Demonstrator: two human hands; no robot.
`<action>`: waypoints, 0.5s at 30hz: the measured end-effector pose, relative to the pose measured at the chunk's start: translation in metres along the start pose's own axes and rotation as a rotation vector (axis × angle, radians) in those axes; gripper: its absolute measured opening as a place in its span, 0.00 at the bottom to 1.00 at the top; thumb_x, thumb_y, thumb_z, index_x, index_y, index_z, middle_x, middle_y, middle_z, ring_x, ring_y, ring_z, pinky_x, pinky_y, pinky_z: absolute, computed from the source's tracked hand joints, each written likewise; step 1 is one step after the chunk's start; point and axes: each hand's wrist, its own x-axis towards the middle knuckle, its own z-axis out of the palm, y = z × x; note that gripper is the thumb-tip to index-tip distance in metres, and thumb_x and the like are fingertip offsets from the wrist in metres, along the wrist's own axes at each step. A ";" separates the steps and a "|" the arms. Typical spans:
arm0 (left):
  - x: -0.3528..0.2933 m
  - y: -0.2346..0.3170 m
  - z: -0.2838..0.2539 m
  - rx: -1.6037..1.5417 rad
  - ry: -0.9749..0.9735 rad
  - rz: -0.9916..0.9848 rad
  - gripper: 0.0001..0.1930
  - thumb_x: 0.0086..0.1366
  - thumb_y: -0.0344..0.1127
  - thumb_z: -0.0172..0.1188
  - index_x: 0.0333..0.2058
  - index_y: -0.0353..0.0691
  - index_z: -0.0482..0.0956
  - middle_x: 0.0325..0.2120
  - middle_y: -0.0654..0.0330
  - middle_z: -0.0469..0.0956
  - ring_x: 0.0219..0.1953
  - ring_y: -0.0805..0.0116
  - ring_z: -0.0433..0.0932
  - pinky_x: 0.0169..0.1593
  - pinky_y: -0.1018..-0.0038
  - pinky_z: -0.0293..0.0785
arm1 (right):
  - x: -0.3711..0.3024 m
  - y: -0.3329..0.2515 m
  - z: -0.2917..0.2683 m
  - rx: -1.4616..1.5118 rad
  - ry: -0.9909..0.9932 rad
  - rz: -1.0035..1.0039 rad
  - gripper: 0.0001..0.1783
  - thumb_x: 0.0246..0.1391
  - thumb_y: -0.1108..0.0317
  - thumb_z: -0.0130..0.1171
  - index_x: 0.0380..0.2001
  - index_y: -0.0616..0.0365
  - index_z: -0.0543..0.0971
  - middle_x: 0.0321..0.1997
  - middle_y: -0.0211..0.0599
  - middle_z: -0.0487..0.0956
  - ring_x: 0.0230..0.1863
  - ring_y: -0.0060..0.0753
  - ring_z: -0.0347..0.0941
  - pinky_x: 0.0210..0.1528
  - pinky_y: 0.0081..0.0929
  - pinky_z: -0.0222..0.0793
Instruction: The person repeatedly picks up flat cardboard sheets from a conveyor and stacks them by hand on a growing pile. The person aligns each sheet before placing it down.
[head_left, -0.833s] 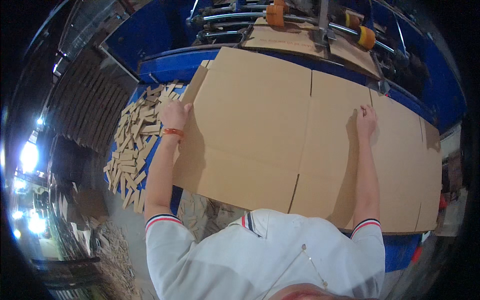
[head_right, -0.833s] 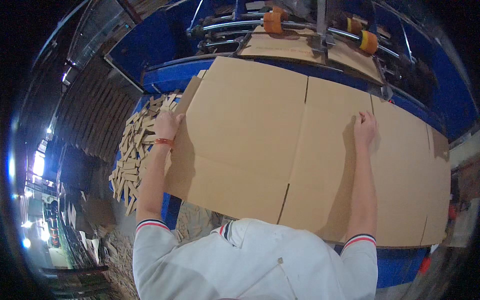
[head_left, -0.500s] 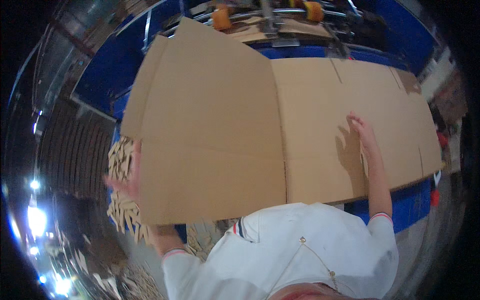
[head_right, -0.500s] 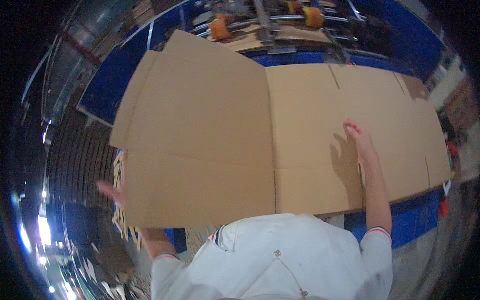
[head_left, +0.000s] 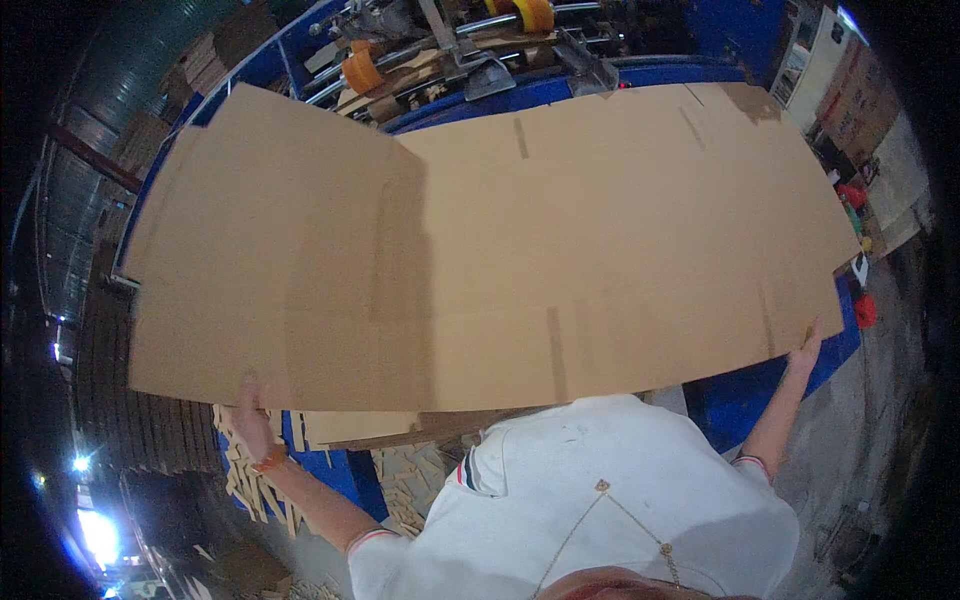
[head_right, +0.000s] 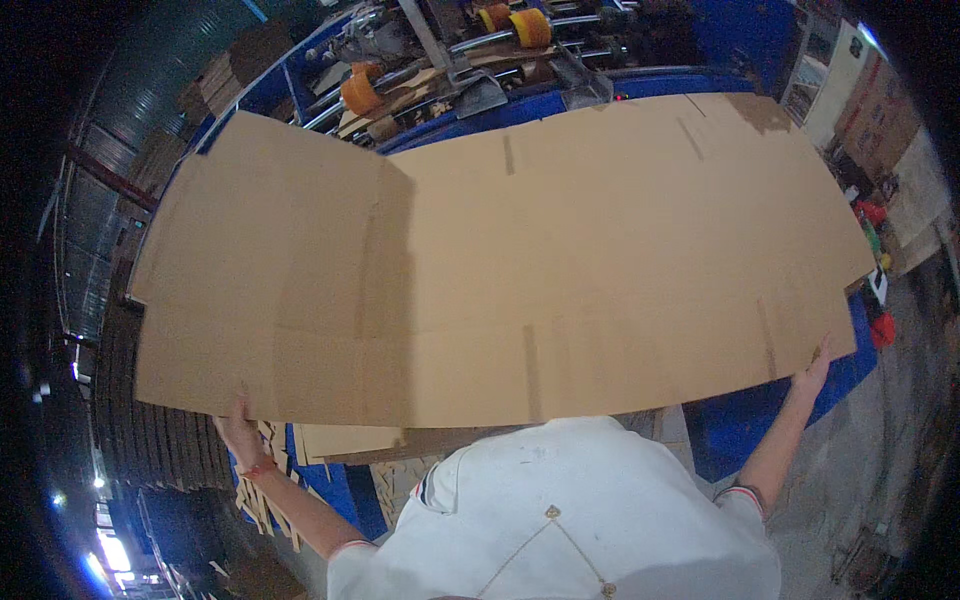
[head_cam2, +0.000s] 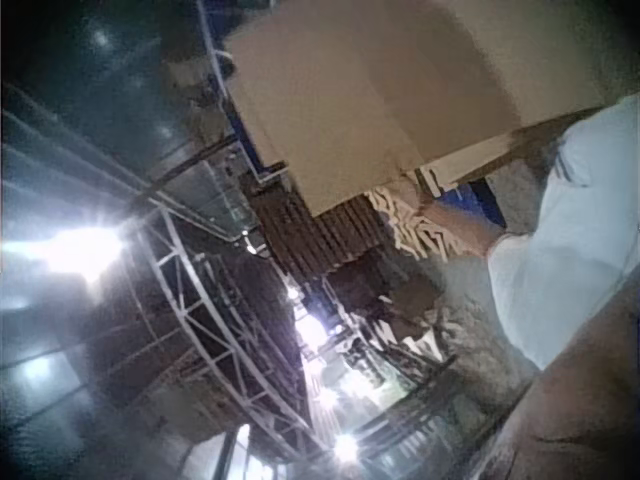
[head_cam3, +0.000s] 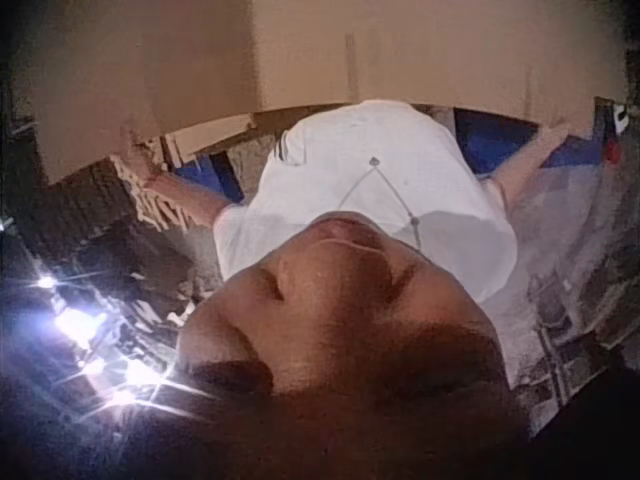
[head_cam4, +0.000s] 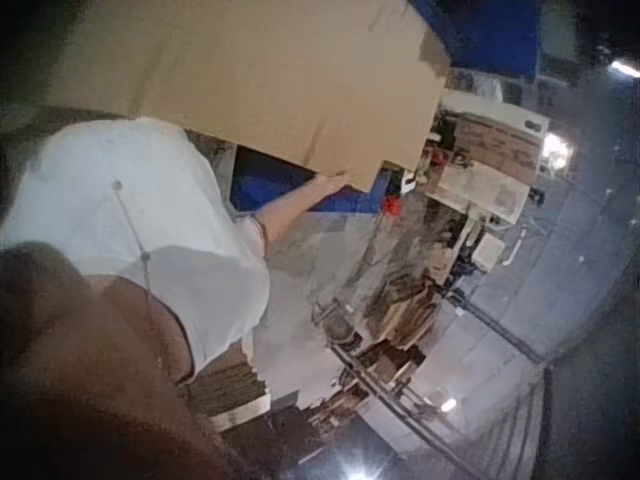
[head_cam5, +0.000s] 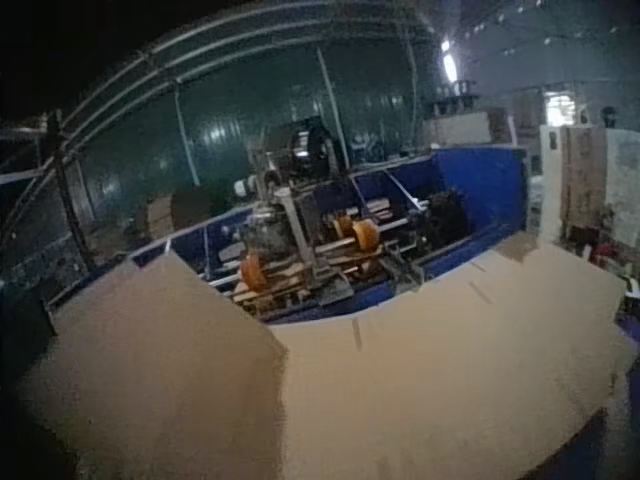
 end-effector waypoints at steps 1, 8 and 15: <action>0.010 0.000 -0.004 0.035 0.035 0.125 0.26 0.61 0.34 0.64 0.55 0.28 0.69 0.50 0.53 0.74 0.48 0.64 0.73 0.53 0.70 0.69 | -0.009 0.003 0.000 -0.017 0.003 0.018 0.30 0.61 0.55 0.54 0.62 0.60 0.64 0.62 0.41 0.69 0.60 0.42 0.66 0.62 0.41 0.62; 0.019 -0.053 0.019 0.509 0.203 0.454 0.16 0.64 0.32 0.61 0.46 0.26 0.75 0.43 0.52 0.79 0.40 0.67 0.77 0.44 0.70 0.74 | -0.196 0.051 0.162 -0.331 -0.014 -0.501 0.22 0.60 0.66 0.54 0.55 0.63 0.71 0.57 0.39 0.74 0.54 0.38 0.71 0.52 0.35 0.70; -0.013 -0.125 0.067 0.247 -0.090 0.519 0.15 0.63 0.23 0.57 0.49 0.27 0.76 0.47 0.50 0.78 0.43 0.67 0.78 0.45 0.72 0.74 | -0.193 0.071 0.252 -0.742 -0.736 -1.305 0.25 0.47 0.80 0.54 0.53 0.65 0.75 0.54 0.45 0.78 0.53 0.42 0.74 0.54 0.30 0.69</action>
